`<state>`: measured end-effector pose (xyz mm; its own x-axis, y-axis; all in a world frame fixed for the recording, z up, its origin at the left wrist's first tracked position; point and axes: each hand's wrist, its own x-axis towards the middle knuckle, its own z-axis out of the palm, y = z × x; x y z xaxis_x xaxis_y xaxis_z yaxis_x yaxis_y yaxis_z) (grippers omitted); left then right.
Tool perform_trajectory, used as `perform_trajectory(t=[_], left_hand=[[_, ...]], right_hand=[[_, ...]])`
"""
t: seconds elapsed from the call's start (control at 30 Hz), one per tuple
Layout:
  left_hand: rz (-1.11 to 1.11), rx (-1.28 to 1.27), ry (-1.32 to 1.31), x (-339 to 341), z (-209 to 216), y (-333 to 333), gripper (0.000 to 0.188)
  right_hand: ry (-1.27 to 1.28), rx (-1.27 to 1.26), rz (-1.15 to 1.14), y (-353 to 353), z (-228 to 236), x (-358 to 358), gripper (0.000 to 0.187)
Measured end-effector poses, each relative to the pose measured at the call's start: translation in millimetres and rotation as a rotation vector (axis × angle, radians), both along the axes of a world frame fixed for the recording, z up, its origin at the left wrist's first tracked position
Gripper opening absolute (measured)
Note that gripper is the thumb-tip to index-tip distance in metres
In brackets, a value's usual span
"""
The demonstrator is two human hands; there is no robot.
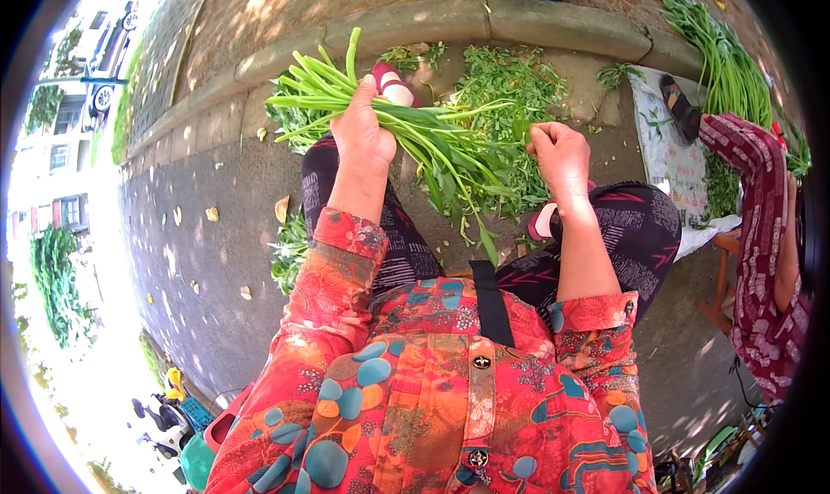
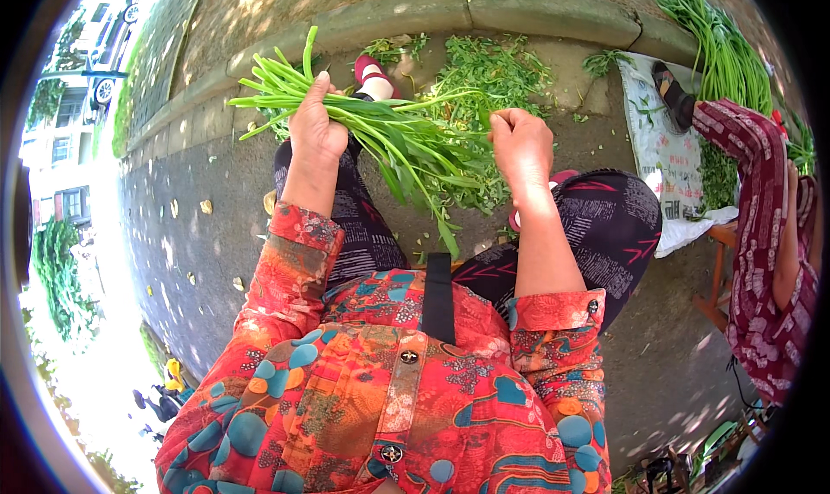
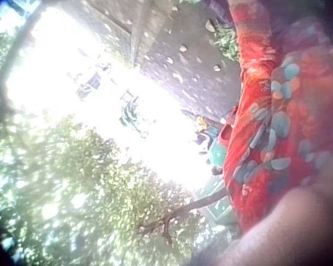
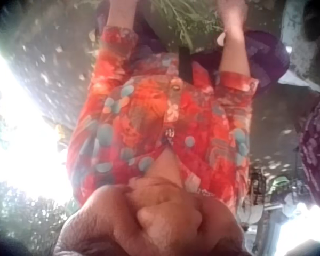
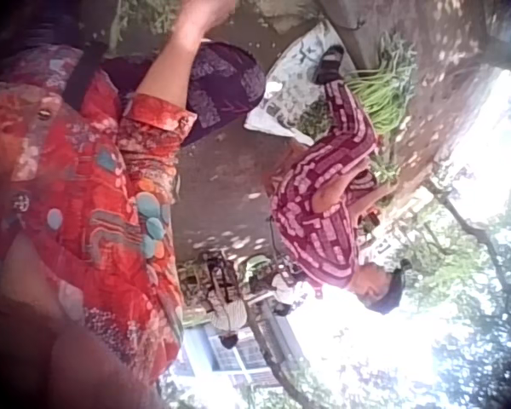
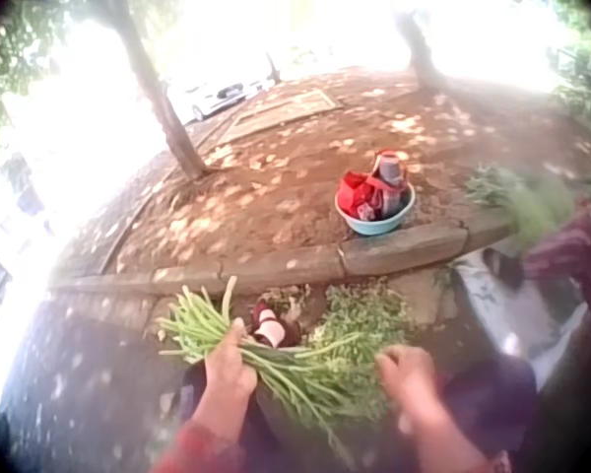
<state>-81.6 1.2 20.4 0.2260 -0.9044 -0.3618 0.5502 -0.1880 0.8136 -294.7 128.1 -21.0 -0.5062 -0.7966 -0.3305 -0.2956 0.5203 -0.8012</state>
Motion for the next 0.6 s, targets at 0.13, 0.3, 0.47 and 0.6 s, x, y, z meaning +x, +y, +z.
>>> perform_trajectory(t=[0.13,0.3,0.47,0.6], left_hand=[[0.004,-0.005,0.013,-1,1,2,0.015],[-0.007,0.001,0.006,-4,-2,3,0.014],[-0.032,0.025,0.016,-3,-8,2,0.022],[-0.070,0.005,0.013,-3,-13,3,0.025]], right_hand=[[0.248,0.086,0.082,-1,20,0,0.024],[0.113,-0.390,-0.012,0,-8,10,0.023],[0.072,-0.541,0.296,1,8,33,0.023],[0.094,-0.555,0.305,1,6,40,0.018]])
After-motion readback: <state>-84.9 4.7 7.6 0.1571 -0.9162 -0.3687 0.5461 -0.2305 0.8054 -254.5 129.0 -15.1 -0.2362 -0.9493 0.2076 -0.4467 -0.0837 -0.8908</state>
